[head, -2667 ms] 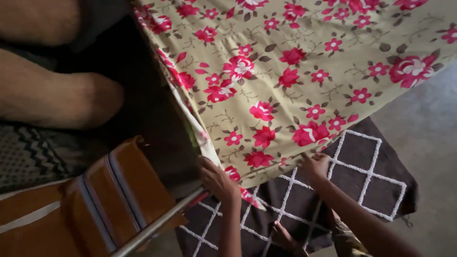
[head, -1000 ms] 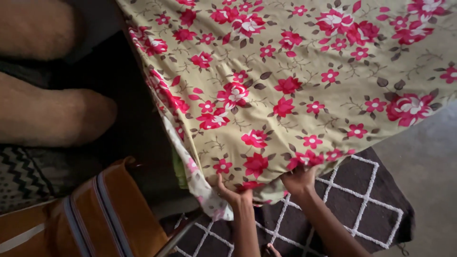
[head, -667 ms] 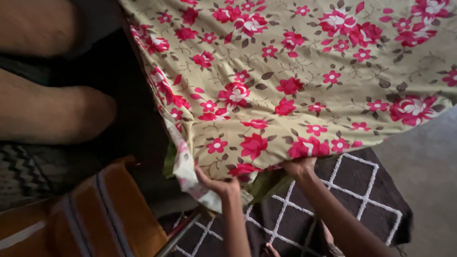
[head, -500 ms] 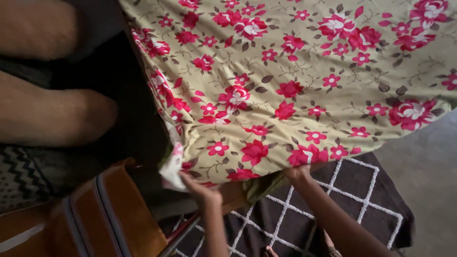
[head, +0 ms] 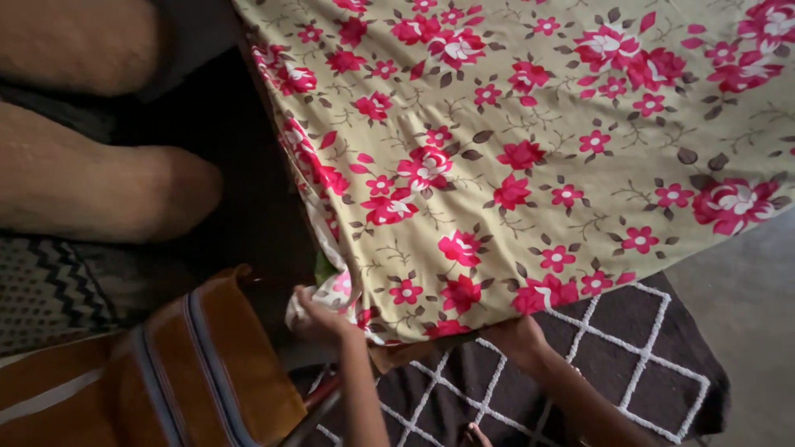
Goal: Smoothing and tucking a floral bedsheet onto a bed.
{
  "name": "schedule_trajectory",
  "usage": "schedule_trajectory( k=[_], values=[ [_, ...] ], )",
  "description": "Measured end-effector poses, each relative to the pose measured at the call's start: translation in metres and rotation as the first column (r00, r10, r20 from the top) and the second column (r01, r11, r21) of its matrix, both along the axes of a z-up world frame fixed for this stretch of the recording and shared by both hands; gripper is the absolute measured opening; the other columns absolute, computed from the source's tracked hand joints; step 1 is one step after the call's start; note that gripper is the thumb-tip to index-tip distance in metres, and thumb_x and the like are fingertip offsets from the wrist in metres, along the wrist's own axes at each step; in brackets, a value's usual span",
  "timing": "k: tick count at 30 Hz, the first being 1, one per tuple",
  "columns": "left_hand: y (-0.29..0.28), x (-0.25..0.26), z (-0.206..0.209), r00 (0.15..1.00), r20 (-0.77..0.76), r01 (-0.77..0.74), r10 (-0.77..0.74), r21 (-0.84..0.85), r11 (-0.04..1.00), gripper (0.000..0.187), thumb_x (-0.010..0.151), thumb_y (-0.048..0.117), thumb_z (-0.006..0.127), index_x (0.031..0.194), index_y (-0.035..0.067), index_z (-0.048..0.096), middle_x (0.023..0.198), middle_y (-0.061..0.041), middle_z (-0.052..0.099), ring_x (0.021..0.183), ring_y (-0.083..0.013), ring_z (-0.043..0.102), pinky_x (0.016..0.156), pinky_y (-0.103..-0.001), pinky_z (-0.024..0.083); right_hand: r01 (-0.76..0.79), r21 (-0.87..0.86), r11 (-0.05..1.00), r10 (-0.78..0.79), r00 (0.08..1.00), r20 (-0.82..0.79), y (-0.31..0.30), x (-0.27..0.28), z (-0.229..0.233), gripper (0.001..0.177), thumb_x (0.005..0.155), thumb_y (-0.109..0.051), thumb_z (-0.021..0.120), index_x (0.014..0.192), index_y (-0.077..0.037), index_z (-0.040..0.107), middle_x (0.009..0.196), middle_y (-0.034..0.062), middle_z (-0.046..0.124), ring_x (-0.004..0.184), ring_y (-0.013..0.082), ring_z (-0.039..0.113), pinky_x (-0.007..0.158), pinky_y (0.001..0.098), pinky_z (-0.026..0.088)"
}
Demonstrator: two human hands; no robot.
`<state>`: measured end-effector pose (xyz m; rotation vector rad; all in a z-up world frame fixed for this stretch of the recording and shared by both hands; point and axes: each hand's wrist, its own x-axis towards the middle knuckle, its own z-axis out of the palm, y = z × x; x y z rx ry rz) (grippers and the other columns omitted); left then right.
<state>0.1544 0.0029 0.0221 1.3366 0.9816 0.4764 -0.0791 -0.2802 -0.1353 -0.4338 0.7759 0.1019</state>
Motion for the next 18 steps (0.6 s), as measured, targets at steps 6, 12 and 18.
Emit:
schedule_trajectory(
  k=[6, 12, 18],
  values=[
    [-0.103, -0.059, 0.058, 0.996, -0.022, 0.094, -0.092, 0.356, 0.930, 0.085, 0.087, 0.029, 0.075, 0.148, -0.008, 0.027, 0.144, -0.030, 0.039, 0.123, -0.0397, 0.053, 0.095, -0.044, 0.053, -0.484, -0.682, 0.549, 0.138, 0.857, -0.497, -0.044, -0.030, 0.014, 0.030, 0.097, -0.025, 0.065, 0.098, 0.001, 0.079, 0.080, 0.0124, 0.071, 0.066, 0.0214, 0.062, 0.057, 0.0362, 0.047],
    [-0.144, -0.081, 0.011, 0.528, -0.202, 0.520, -0.825, 0.845, 0.126, 0.081, 0.094, 0.027, 0.068, 0.160, 0.007, 0.026, 0.163, -0.022, 0.033, 0.152, -0.0401, 0.034, 0.127, -0.058, 0.023, -0.519, -0.849, -0.096, 0.107, 0.843, -0.527, -0.078, 0.020, 0.150, 0.029, 0.098, -0.031, 0.065, 0.096, -0.004, 0.076, 0.075, 0.0076, 0.072, 0.064, 0.0188, 0.065, 0.062, 0.0375, 0.052],
    [-0.072, -0.028, -0.017, 0.235, -0.636, 0.765, -0.735, 0.588, -0.264, 0.090, 0.085, 0.057, 0.062, 0.161, 0.019, 0.033, 0.170, -0.013, 0.025, 0.158, -0.0321, 0.022, 0.126, -0.058, 0.016, -0.079, -0.824, -0.561, 0.133, 0.974, -0.185, -0.149, 0.095, 0.148, 0.047, 0.104, -0.035, 0.058, 0.136, -0.001, 0.060, 0.138, 0.0236, 0.061, 0.129, 0.0367, 0.055, 0.109, 0.0505, 0.040]
  ],
)
